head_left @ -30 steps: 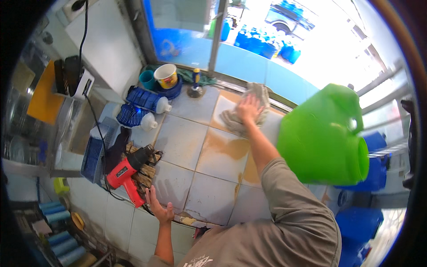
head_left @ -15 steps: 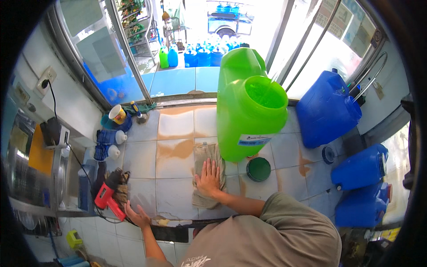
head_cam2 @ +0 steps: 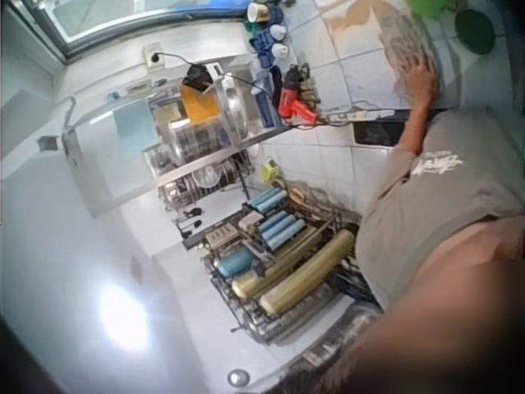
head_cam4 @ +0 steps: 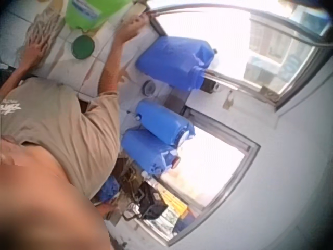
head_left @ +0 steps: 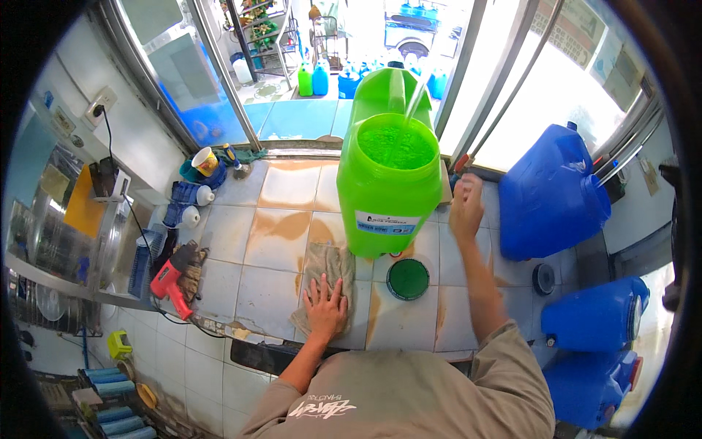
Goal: The person uses a red heat gun to warm the rims of large plastic jerrycans, then presses lids onto the openings to seal them. They handle several blue and green containers, wipe the tiled counter with a cloth, and move sealed units aside. A coworker is visible in the background handling other containers.
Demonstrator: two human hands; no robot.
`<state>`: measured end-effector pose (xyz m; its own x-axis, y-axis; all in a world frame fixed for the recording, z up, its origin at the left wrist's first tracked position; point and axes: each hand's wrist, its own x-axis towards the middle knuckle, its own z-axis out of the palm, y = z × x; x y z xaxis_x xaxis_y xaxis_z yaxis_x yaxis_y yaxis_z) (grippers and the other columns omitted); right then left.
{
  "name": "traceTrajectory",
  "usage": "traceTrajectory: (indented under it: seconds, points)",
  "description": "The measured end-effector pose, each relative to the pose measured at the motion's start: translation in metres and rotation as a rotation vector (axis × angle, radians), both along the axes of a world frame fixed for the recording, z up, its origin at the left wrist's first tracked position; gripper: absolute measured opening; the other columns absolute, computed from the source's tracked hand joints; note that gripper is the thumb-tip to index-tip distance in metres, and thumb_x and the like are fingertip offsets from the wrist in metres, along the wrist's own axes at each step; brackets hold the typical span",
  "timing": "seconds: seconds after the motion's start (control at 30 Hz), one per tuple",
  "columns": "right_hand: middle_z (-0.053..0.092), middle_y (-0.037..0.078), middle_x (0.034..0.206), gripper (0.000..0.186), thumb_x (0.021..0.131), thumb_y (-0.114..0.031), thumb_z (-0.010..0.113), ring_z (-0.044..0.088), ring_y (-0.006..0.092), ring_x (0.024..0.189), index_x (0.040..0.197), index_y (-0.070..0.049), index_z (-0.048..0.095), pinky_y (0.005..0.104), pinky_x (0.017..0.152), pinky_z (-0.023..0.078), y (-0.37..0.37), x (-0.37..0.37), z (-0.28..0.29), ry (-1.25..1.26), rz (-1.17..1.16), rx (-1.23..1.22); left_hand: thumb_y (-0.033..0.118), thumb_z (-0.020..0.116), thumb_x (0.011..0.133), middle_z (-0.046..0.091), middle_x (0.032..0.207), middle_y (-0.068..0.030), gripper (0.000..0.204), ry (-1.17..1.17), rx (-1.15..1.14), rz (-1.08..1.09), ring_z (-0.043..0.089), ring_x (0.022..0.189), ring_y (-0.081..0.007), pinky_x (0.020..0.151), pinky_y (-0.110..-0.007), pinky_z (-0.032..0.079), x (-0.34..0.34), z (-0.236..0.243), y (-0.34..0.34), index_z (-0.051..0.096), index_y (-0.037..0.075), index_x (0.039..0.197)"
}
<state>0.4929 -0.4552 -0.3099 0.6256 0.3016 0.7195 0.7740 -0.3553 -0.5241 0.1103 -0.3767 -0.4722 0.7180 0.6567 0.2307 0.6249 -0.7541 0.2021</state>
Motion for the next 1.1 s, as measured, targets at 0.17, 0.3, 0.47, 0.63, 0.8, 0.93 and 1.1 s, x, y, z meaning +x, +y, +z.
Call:
traceTrajectory:
  seconds: [0.17,0.3,0.47,0.63,0.8,0.93,1.1]
  points:
    - [0.072,0.016,0.100,0.041,0.102,-0.043,0.056,0.072,0.0337,0.102,0.137,-0.021,0.053,0.0488,0.083,0.056,0.018,0.092,0.043,0.181,-0.366,-0.774,0.040,0.060,0.096,0.038,0.163,-0.0135,0.055,-0.035,-0.137,0.103,0.032,0.150,-0.0412,0.120,-0.064,0.021,-0.026,-0.007,0.041,0.057,0.021,0.148]
    - [0.073,0.020,0.109,0.043,0.100,-0.041,0.057,0.071,0.0360,0.108,0.133,-0.013,0.054,0.0489,0.089,0.057,0.027,0.132,0.045,0.258,-0.213,-1.051,0.033,0.063,0.094,0.042,0.159,-0.0177,0.051,-0.066,-0.064,0.239,0.033,0.149,-0.0424,0.120,-0.067,0.019,-0.031,0.005,0.074,0.059,0.012,0.141]
    - [0.074,0.023,0.110,0.035,0.095,-0.028,0.060,0.072,0.0376,0.107,0.121,-0.005,0.061,0.0471,0.091,0.058,0.049,0.156,0.028,0.237,-0.101,-1.054,0.027,0.070,0.090,0.042,0.156,-0.0237,0.062,-0.464,-0.431,-0.295,0.034,0.146,-0.0466,0.121,-0.063,0.023,0.053,0.028,0.010,0.052,0.009,0.146]
    - [0.075,0.021,0.109,0.034,0.095,-0.034,0.066,0.073,0.0369,0.105,0.110,-0.005,0.073,0.0450,0.090,0.060,0.056,0.145,0.020,0.150,-0.154,-1.057,0.050,0.077,0.084,0.022,0.165,-0.0270,0.083,-0.089,-0.319,-0.510,0.022,0.149,-0.0549,0.120,-0.066,0.022,0.103,0.039,-0.068,0.046,0.013,0.152]
    - [0.076,0.019,0.108,0.035,0.096,-0.041,0.068,0.075,0.0352,0.102,0.103,-0.008,0.079,0.0431,0.088,0.061,0.059,0.134,0.024,0.134,-0.245,-1.001,0.057,0.085,0.072,0.030,0.160,-0.0239,0.086,-0.147,-0.223,-0.465,0.028,0.144,-0.0546,0.116,-0.070,0.025,0.078,0.029,-0.062,0.053,0.013,0.138]
    - [0.077,0.016,0.110,0.026,0.100,-0.023,0.058,0.075,0.0329,0.103,0.107,-0.010,0.079,0.0438,0.087,0.062,0.069,0.136,0.026,0.151,-0.285,-1.016,0.055,0.086,0.070,0.038,0.153,-0.0236,0.083,-0.162,-0.311,-0.478,0.034,0.140,-0.0507,0.116,-0.063,0.031,0.082,0.031,-0.050,0.055,0.013,0.134]
    - [0.075,0.015,0.118,0.028,0.099,-0.014,0.055,0.073,0.0316,0.111,0.115,-0.011,0.078,0.0445,0.088,0.062,0.079,0.145,0.024,0.173,-0.281,-1.082,0.054,0.085,0.075,0.042,0.152,-0.0249,0.090,-0.325,-0.431,-0.362,0.042,0.139,-0.0442,0.117,-0.055,0.034,0.083,0.060,-0.043,0.048,0.013,0.146]
